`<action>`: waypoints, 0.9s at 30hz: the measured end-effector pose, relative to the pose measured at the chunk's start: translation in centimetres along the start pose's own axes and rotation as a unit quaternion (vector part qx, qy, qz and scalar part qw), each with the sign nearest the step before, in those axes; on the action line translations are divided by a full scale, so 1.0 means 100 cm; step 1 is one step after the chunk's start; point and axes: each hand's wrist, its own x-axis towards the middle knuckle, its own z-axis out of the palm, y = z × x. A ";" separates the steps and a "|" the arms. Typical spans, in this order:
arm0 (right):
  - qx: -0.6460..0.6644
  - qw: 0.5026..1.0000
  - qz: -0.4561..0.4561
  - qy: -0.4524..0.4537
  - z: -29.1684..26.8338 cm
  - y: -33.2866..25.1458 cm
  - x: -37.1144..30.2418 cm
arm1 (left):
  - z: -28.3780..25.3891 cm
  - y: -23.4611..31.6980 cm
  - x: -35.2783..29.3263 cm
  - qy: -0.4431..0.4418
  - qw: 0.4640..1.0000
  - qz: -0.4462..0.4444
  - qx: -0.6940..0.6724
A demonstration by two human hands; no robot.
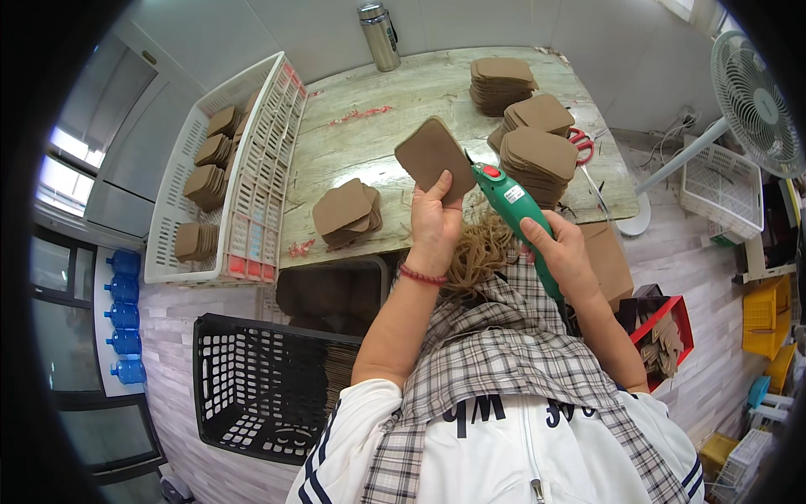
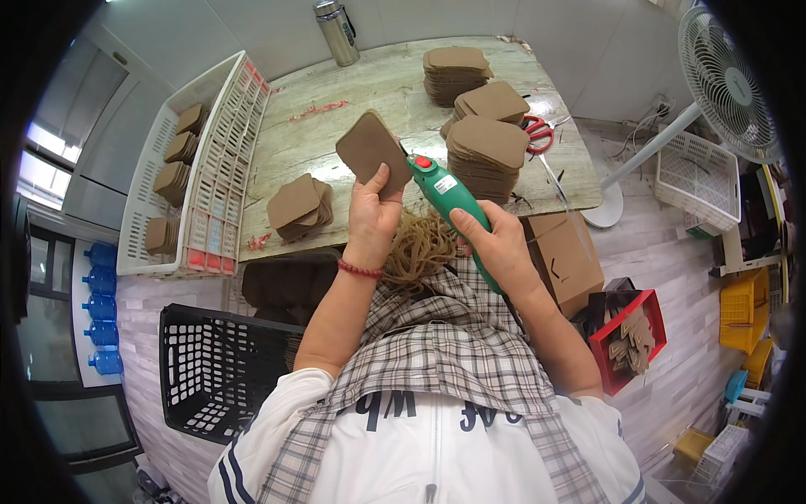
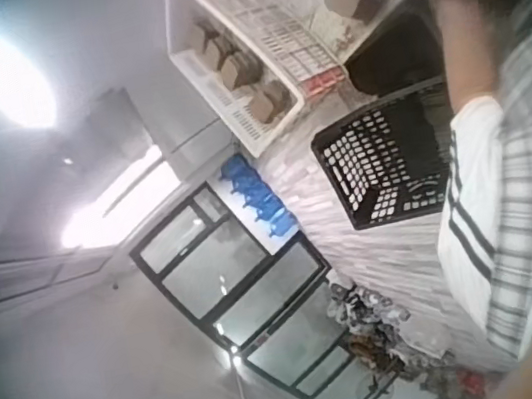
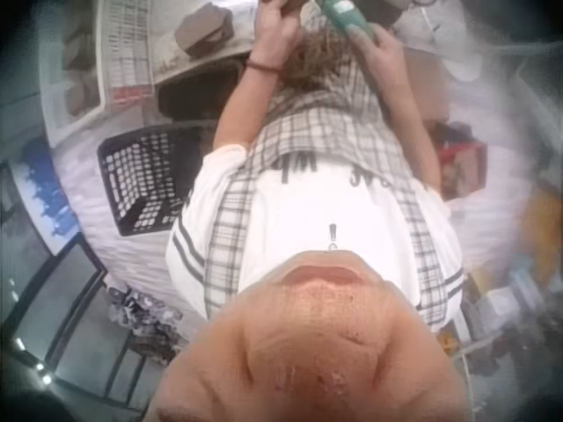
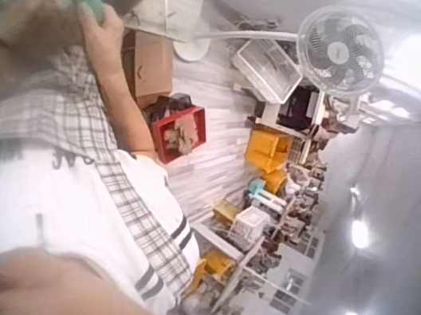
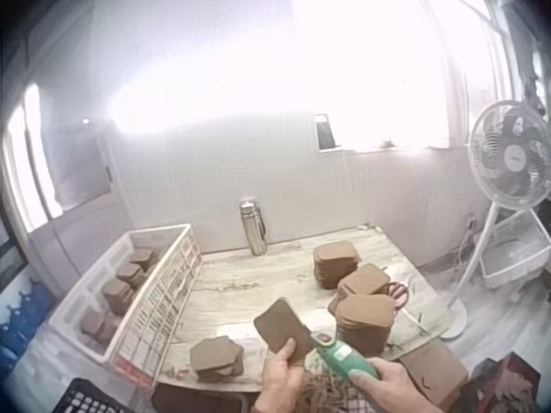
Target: The person uses a green rotary tool to smooth the edges of stacked brown cardboard pieces. They handle the pieces one at a time, rotate them to reach different sides, and place the finished pieces into a black basket. The person briefly adjusts a nearby fan before resuming the task.
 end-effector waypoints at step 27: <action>-0.052 0.993 0.055 -0.090 -0.040 -0.014 -0.016 | -0.022 0.079 -0.012 -0.120 0.880 -0.133 0.440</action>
